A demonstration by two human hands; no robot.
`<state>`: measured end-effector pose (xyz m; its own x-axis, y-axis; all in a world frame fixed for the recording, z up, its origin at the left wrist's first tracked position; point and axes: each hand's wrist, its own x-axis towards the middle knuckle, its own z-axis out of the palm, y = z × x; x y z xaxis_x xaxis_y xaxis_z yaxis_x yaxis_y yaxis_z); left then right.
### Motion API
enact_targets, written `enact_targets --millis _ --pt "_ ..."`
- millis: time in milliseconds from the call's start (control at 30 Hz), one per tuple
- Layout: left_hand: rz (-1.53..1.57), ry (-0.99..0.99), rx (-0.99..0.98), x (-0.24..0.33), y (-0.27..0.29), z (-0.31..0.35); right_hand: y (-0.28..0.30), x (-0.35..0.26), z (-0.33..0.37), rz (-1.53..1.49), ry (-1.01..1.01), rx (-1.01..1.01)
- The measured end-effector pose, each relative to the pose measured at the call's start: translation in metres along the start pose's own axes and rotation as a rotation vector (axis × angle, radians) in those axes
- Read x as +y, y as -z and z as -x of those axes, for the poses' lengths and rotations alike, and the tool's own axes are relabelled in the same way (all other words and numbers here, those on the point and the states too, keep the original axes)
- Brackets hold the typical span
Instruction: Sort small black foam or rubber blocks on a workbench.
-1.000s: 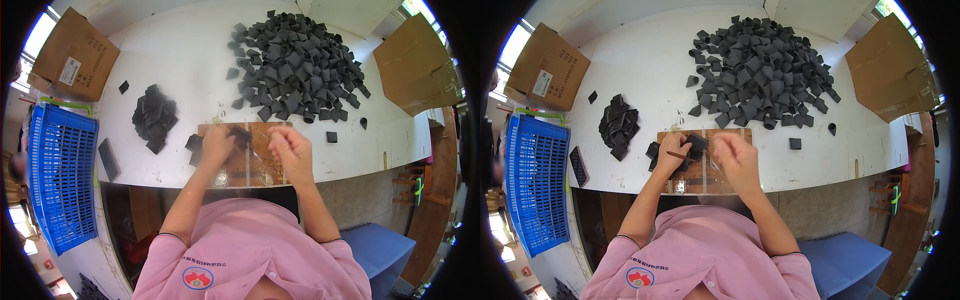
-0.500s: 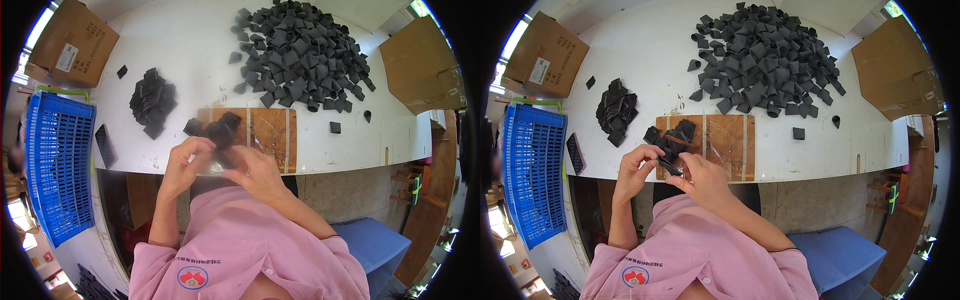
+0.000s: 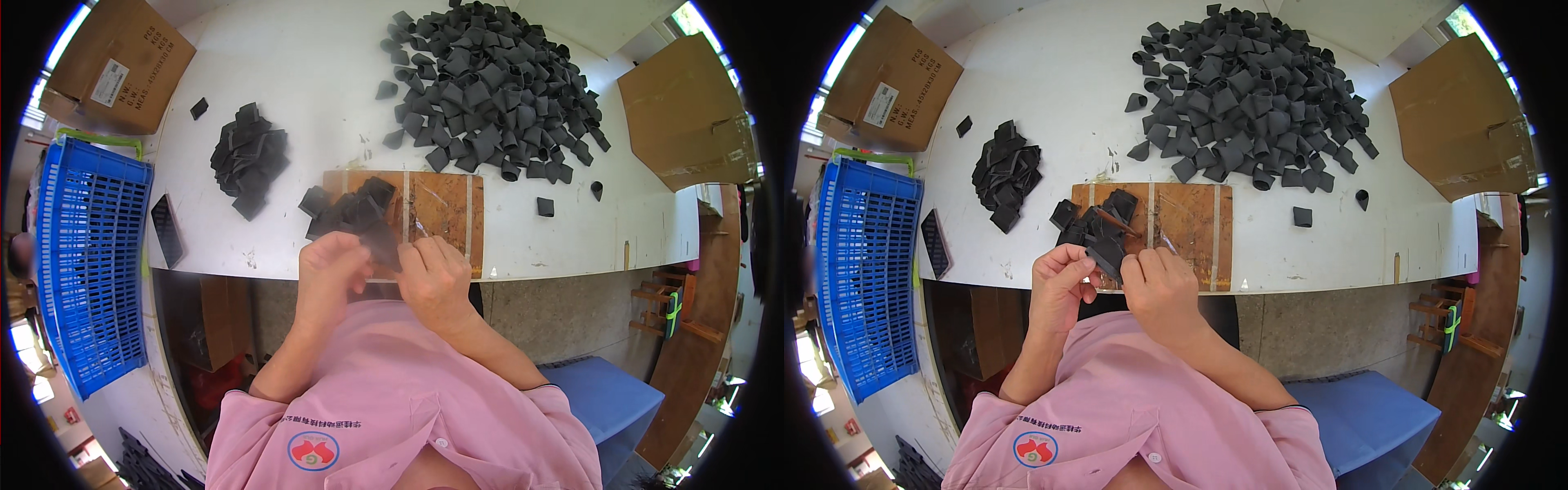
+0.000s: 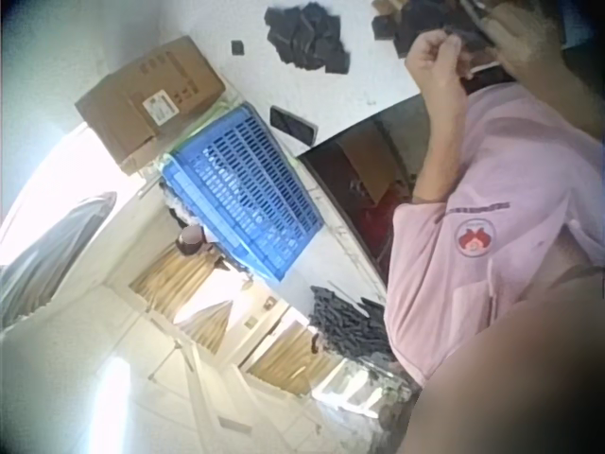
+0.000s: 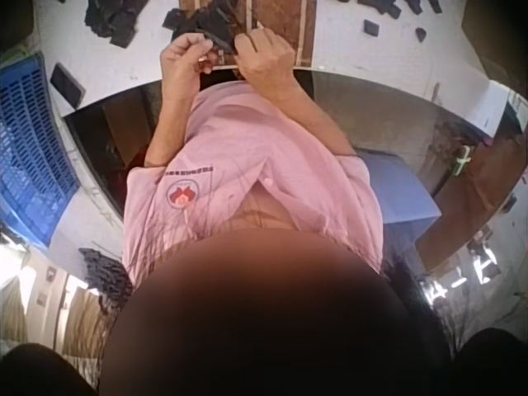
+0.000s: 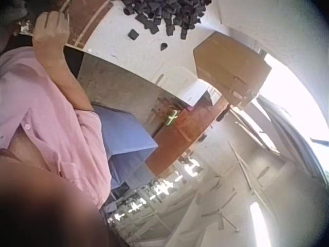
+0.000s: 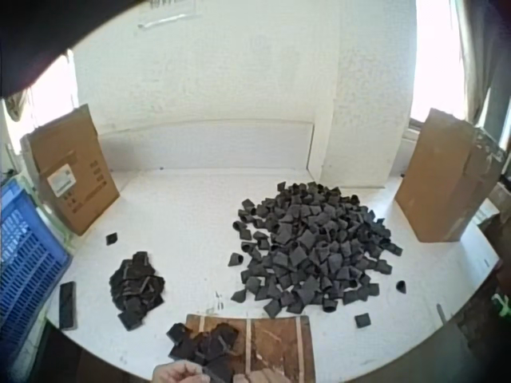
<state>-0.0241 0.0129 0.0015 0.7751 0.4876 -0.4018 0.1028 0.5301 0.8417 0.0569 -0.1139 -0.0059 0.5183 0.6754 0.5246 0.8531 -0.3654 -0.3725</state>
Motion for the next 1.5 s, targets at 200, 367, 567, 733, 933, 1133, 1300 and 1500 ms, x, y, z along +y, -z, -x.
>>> enact_targets --millis 200,367,567,733,933,1133,1300,1500 --pt "-0.295 -0.133 0.001 0.005 -0.007 0.003 0.014 -0.004 -0.010 -0.442 -0.279 -0.039" --pt "-0.574 -0.346 -0.074 -0.007 -0.012 0.005 0.010 -0.001 -0.011 -0.482 -0.189 -0.050" --pt "-0.415 -0.447 0.209 -0.009 -0.026 -0.004 -0.009 0.002 -0.013 -0.158 -0.140 0.113" --pt "0.381 0.157 -0.292 0.019 -0.019 0.002 0.013 0.008 -0.017 -1.163 -0.766 -0.055" --pt "-0.287 -0.495 0.069 0.000 -0.034 0.002 0.028 -0.002 -0.026 -2.125 -1.118 -0.307" --pt "0.771 0.076 -0.482 0.036 -0.024 -0.007 0.051 0.001 -0.057 -1.335 -0.653 -0.282" --pt "0.994 0.235 -0.615 0.034 -0.021 -0.025 0.024 0.026 -0.071 -1.535 -0.710 -0.429" --pt "0.369 -0.134 -0.234 0.026 -0.026 -0.018 -0.015 0.049 -0.008 -0.968 -0.856 -0.320"
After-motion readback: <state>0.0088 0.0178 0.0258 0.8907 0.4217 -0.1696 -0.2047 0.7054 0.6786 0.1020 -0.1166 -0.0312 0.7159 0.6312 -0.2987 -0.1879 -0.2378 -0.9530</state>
